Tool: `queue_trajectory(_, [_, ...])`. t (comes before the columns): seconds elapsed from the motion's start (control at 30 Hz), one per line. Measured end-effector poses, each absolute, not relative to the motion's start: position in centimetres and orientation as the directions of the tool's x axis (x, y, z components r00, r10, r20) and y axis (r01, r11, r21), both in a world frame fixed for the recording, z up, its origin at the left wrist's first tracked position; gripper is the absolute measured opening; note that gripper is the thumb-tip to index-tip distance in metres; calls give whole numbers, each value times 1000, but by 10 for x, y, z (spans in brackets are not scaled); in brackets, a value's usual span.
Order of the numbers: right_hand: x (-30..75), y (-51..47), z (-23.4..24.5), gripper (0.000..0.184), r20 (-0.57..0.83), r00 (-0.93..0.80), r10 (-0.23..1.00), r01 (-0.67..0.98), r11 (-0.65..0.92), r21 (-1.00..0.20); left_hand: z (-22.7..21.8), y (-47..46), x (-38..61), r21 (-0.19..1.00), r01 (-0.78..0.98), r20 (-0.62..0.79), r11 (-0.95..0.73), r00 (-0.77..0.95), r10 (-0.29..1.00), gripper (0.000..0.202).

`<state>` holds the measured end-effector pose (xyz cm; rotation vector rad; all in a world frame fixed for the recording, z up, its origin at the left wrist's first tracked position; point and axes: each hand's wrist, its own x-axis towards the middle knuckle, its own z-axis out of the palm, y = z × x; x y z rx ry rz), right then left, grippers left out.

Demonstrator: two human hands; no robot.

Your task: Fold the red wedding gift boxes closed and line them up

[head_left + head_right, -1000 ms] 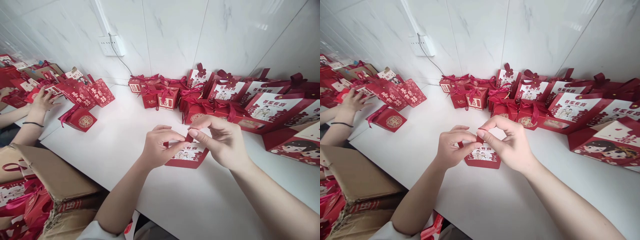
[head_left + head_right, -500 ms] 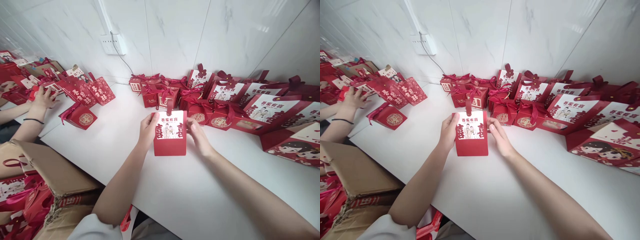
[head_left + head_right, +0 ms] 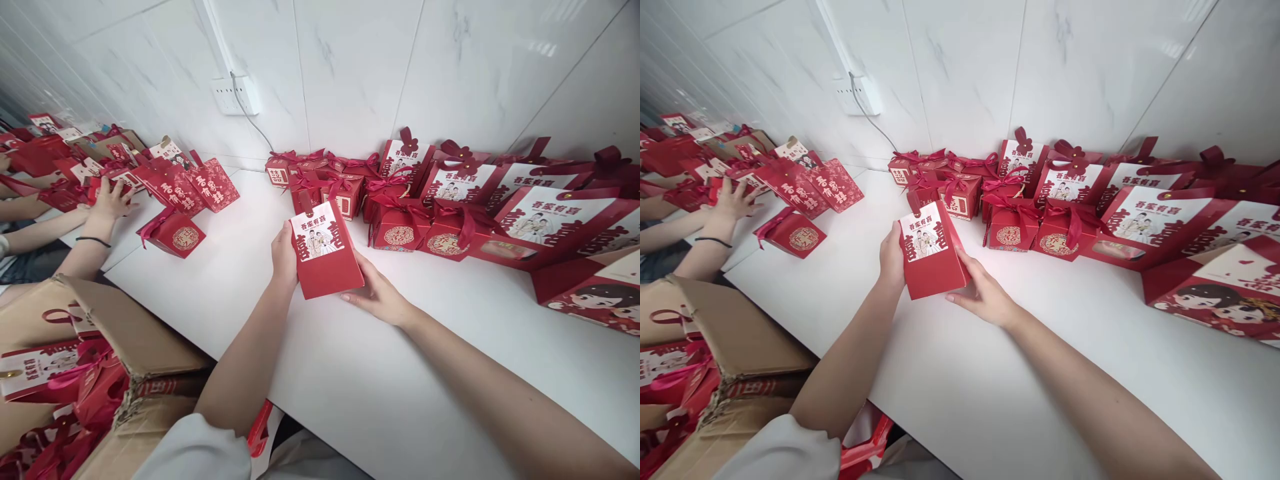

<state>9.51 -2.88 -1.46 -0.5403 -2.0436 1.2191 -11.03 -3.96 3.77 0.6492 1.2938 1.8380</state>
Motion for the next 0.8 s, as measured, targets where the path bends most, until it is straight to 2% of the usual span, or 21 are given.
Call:
queue_trajectory(0.1, [94,-30,-17,77,369,-661,653,-12,482,-876,40,-41,-109,931,-337,-74,-142,-554,829,50])
queue_trajectory(0.23, [94,-31,-16,83,355,-659,663,-19,457,-889,47,-46,-102,933,-320,-32,-166,-533,845,50])
queue_trajectory(0.4, [92,-31,-22,88,331,-660,674,18,455,-890,53,-51,-100,939,-250,91,-237,-485,870,47])
queue_trajectory(0.47, [92,-30,-24,87,331,-663,672,21,459,-888,55,-51,-104,945,-155,184,-288,-476,860,42])
queue_trajectory(0.57, [92,-30,-25,86,349,-675,650,37,503,-864,59,-54,-112,914,128,401,-386,-435,806,47])
queue_trajectory(0.67, [92,-30,-23,82,372,-707,602,48,566,-823,63,-58,-117,766,448,623,-462,-336,707,49])
queue_trajectory(0.73, [92,-31,-21,81,378,-720,582,54,591,-805,65,-60,-118,676,559,697,-480,-275,662,40])
queue_trajectory(0.8, [92,-32,-21,83,371,-721,585,64,589,-806,65,-61,-117,640,603,712,-477,-232,662,32])
